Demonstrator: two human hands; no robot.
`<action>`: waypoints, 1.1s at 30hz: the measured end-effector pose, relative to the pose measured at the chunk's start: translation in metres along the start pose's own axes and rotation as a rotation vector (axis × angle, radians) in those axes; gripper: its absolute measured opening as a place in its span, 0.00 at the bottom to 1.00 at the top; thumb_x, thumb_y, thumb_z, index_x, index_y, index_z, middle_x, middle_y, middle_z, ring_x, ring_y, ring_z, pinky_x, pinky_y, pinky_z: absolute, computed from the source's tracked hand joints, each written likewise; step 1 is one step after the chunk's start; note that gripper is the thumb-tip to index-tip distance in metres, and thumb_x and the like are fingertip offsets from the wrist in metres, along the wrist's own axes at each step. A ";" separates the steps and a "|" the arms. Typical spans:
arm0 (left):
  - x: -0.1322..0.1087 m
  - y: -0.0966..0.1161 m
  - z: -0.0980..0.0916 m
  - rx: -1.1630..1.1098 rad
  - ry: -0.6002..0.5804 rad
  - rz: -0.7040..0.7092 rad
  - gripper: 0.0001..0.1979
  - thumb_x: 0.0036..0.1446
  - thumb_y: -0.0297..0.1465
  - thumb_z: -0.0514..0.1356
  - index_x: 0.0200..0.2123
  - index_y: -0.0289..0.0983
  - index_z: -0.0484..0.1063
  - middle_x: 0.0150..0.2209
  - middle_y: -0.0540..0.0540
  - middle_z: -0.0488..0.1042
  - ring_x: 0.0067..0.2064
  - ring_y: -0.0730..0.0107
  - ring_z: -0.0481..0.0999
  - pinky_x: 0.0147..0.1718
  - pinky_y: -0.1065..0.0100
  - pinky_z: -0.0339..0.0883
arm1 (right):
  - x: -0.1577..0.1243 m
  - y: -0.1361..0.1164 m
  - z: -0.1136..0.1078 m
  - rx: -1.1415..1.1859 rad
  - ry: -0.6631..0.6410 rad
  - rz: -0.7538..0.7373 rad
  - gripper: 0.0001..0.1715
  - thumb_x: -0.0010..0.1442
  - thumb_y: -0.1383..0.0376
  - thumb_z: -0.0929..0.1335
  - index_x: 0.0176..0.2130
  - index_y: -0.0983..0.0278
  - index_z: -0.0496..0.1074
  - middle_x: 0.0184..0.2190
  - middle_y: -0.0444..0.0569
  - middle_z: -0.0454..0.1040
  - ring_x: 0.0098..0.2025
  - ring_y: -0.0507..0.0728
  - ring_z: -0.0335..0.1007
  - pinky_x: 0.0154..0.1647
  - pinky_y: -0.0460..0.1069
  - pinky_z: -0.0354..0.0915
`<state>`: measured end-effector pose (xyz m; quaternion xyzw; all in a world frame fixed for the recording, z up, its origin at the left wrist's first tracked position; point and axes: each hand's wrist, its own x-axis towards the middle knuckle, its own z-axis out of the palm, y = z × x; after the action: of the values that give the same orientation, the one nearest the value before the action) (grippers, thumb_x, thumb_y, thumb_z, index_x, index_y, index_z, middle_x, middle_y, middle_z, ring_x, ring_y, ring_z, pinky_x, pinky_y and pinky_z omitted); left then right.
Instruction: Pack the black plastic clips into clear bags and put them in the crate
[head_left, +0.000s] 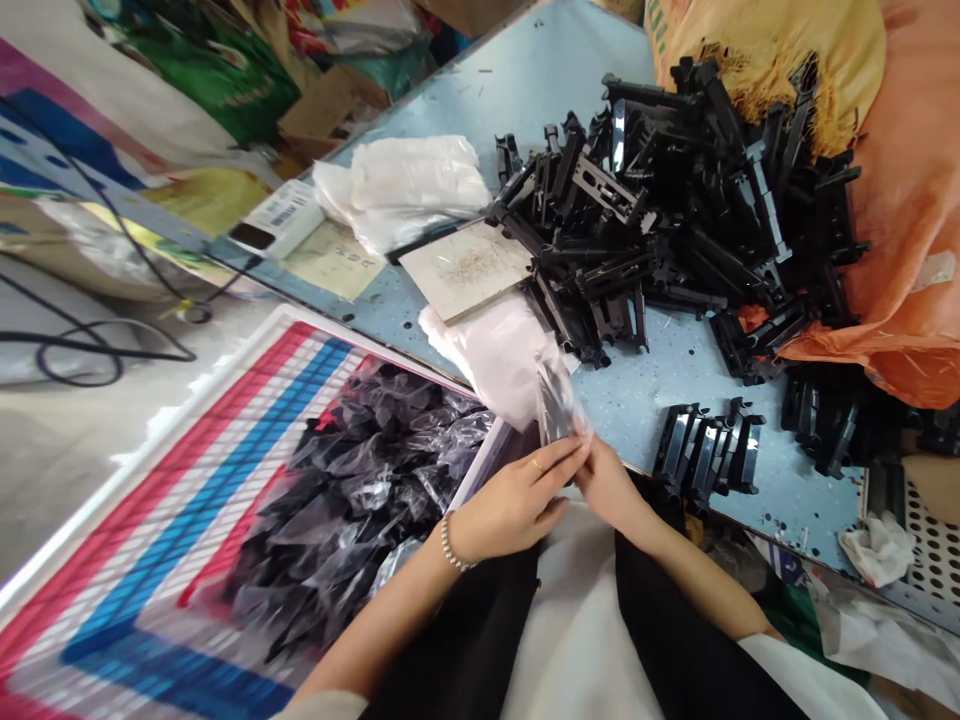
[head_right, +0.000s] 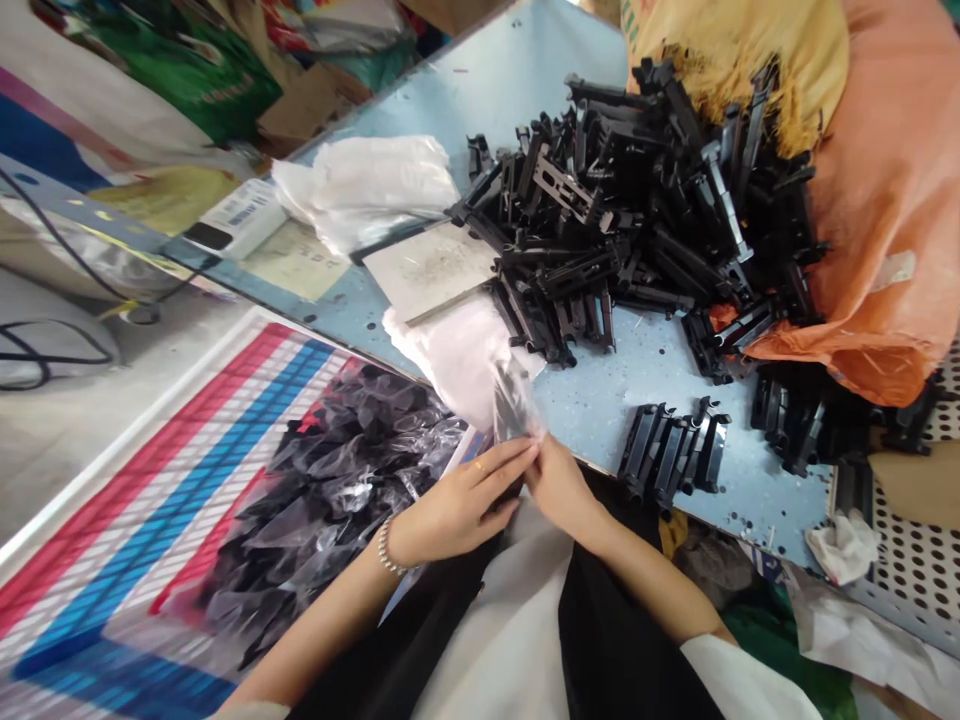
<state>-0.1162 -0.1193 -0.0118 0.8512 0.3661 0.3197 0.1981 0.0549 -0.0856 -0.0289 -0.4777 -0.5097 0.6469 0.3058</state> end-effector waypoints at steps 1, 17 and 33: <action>-0.005 0.003 -0.007 0.010 0.012 -0.016 0.33 0.66 0.24 0.54 0.72 0.38 0.50 0.57 0.36 0.73 0.59 0.60 0.76 0.56 0.62 0.75 | -0.006 -0.009 -0.002 -0.102 -0.084 -0.044 0.13 0.63 0.64 0.68 0.48 0.60 0.76 0.40 0.47 0.77 0.42 0.56 0.71 0.47 0.51 0.69; 0.008 -0.086 0.017 0.344 0.187 -0.501 0.11 0.66 0.35 0.56 0.41 0.35 0.76 0.44 0.35 0.76 0.48 0.53 0.76 0.51 0.53 0.71 | 0.003 -0.046 -0.177 -1.627 -0.306 -0.229 0.24 0.63 0.77 0.61 0.49 0.64 0.79 0.54 0.55 0.77 0.55 0.65 0.72 0.53 0.60 0.70; 0.038 -0.123 -0.004 -0.408 0.130 -0.853 0.05 0.57 0.30 0.59 0.36 0.36 0.73 0.26 0.51 0.74 0.26 0.72 0.72 0.29 0.70 0.69 | 0.008 0.011 -0.056 0.467 -0.276 0.421 0.19 0.49 0.54 0.78 0.29 0.65 0.73 0.23 0.48 0.78 0.22 0.52 0.71 0.24 0.45 0.67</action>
<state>-0.1597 -0.0102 -0.0642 0.5470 0.6241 0.3277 0.4515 0.1049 -0.0609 -0.0437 -0.3974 -0.2746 0.8537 0.1946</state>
